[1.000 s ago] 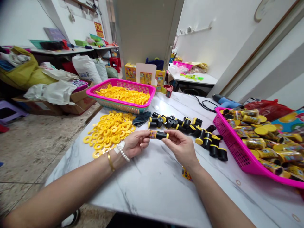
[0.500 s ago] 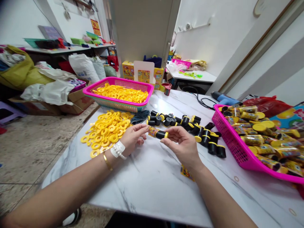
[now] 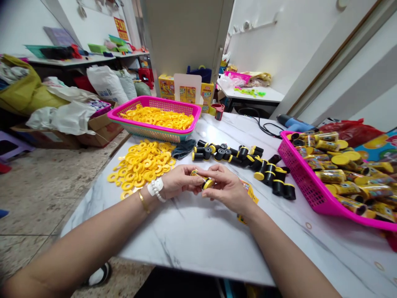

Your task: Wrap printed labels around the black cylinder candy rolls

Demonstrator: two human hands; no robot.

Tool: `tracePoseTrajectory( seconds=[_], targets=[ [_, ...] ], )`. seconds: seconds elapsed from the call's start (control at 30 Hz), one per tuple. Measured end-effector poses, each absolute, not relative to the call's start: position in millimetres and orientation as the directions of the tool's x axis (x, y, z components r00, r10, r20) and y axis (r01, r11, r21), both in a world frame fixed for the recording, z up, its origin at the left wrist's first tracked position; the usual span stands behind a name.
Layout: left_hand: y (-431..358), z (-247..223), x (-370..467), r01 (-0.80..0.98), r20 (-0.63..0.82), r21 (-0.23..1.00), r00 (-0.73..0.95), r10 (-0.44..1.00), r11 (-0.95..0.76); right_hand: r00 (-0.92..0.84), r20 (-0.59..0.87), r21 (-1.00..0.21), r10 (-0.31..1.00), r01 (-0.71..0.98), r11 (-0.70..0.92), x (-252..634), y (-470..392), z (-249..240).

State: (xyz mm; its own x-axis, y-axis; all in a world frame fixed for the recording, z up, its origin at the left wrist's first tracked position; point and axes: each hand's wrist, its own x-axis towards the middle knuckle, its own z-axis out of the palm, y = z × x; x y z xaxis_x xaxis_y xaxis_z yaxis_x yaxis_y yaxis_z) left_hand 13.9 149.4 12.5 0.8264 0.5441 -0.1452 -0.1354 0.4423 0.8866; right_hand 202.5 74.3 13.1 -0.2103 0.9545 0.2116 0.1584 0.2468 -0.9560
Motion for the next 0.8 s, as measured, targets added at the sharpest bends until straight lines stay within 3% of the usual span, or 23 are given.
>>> tracePoseTrajectory(
  seconds=[0.1, 0.3, 0.47, 0.67, 0.8],
  targets=[
    [154, 11, 11, -0.131, -0.191, 0.851, 0.824, 0.533, 0.508, -0.185, 0.256, -0.949, 0.949, 0.140, 0.284, 206, 75, 13],
    [156, 7, 11, -0.060, -0.210, 0.890, 0.826, 0.523, 0.451, -0.210, 0.249, -0.959, 0.945, 0.086, 0.272, 210, 74, 17],
    [153, 6, 14, -0.060, -0.226, 0.858, 0.846, 0.482, 0.509, -0.171, 0.262, -0.958, 0.950, 0.072, 0.277, 208, 75, 13],
    [150, 5, 18, -0.102, -0.223, 0.864, 0.799, 0.558, 0.492, -0.094, 0.315, -0.947, 0.944, 0.026, 0.319, 202, 78, 9],
    [150, 5, 19, -0.160, -0.213, 0.871, 0.730, 0.650, 0.464, -0.052, 0.367, -0.910, 0.929, 0.189, 0.369, 197, 76, 12]
  ],
)
